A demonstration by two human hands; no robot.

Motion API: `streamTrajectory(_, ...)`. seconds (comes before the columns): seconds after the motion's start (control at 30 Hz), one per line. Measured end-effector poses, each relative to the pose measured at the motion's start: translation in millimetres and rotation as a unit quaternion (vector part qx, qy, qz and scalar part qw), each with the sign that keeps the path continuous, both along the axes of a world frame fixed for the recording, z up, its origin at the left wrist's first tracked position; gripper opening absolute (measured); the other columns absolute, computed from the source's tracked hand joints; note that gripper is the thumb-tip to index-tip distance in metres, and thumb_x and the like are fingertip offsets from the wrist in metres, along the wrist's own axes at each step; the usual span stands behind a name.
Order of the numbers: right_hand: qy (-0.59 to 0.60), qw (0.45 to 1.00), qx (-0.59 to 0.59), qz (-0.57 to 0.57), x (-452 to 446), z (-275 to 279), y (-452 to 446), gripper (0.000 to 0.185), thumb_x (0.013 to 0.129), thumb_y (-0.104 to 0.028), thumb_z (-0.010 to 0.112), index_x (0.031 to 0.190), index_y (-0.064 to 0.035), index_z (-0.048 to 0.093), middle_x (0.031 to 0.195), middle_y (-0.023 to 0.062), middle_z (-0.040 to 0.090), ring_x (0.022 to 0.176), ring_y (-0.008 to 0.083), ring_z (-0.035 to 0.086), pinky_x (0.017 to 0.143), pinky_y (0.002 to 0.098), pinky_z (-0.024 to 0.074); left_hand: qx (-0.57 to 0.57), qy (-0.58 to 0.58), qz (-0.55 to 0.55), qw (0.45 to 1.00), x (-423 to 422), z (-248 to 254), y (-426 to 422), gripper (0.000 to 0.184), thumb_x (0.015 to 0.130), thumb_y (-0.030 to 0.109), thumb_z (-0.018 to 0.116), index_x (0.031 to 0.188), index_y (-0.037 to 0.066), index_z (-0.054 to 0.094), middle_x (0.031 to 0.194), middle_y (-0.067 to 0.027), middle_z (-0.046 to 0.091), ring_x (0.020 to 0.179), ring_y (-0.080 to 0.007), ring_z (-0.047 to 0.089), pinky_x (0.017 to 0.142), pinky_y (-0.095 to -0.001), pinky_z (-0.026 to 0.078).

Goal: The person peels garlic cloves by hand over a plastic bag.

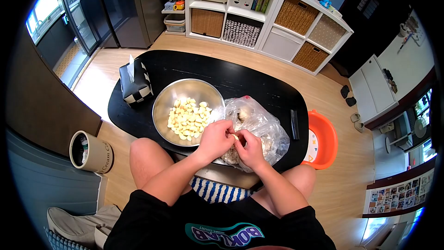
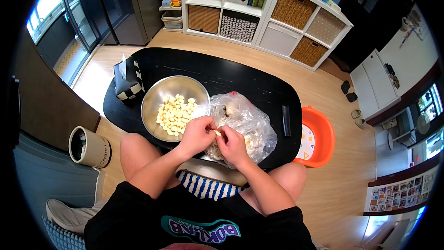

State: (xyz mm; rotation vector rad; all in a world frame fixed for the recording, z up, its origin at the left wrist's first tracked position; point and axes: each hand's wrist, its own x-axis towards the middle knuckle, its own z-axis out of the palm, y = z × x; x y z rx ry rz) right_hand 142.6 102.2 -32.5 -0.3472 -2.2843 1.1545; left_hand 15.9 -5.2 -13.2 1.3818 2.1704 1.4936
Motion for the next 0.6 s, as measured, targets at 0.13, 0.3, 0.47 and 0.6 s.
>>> streamTrajectory(0.13, 0.004, 1.000, 0.003, -0.002, 1, 2, -1, 0.016, 0.084, -0.004, 0.067, 0.098, 0.0004, 0.061, 0.073, 0.0148, 0.059, 0.061, 0.0260, 0.059, 0.058, 0.0349, 0.0474, 0.004, -0.001, 0.000, 1.000, 0, -3, 1, 0.007, 0.071, 0.003, 0.065, 0.077, 0.000, 0.062, 0.073, -0.0140, 0.063, 0.068, -0.0304, 0.063, 0.061, -0.0378, 0.050)
streamTrajectory(0.3, 0.005, 1.000, 0.006, -0.011, 1, 4, -2, 0.015, 0.084, -0.004, 0.067, 0.097, 0.0005, 0.062, 0.075, 0.0157, 0.061, 0.061, 0.0265, 0.060, 0.058, 0.0348, 0.0484, 0.015, -0.004, 0.003, 1.000, 0, -4, 2, 0.005, 0.072, 0.001, 0.063, 0.077, 0.000, 0.063, 0.074, -0.0146, 0.063, 0.068, -0.0311, 0.064, 0.061, -0.0384, 0.050)
streamTrajectory(0.47, 0.022, 0.999, 0.020, -0.027, 2, 9, -3, 0.012, 0.084, -0.004, 0.067, 0.095, 0.0002, 0.063, 0.077, 0.0161, 0.064, 0.061, 0.0267, 0.063, 0.058, 0.0342, 0.0496, 0.010, 0.000, 0.008, 1.000, -3, -7, 2, 0.005, 0.073, -0.002, 0.062, 0.078, 0.000, 0.064, 0.074, -0.0146, 0.064, 0.068, -0.0297, 0.064, 0.061, -0.0366, 0.051)
streamTrajectory(0.6, 0.021, 0.999, 0.023, -0.043, 2, 10, -1, 0.011, 0.084, -0.004, 0.067, 0.094, 0.0002, 0.063, 0.077, 0.0149, 0.065, 0.060, 0.0253, 0.063, 0.057, 0.0334, 0.0496, 0.010, -0.057, 0.003, 0.998, -1, -1, 2, 0.009, 0.078, -0.003, 0.060, 0.082, 0.000, 0.067, 0.076, -0.0129, 0.068, 0.066, -0.0211, 0.065, 0.061, -0.0310, 0.051)
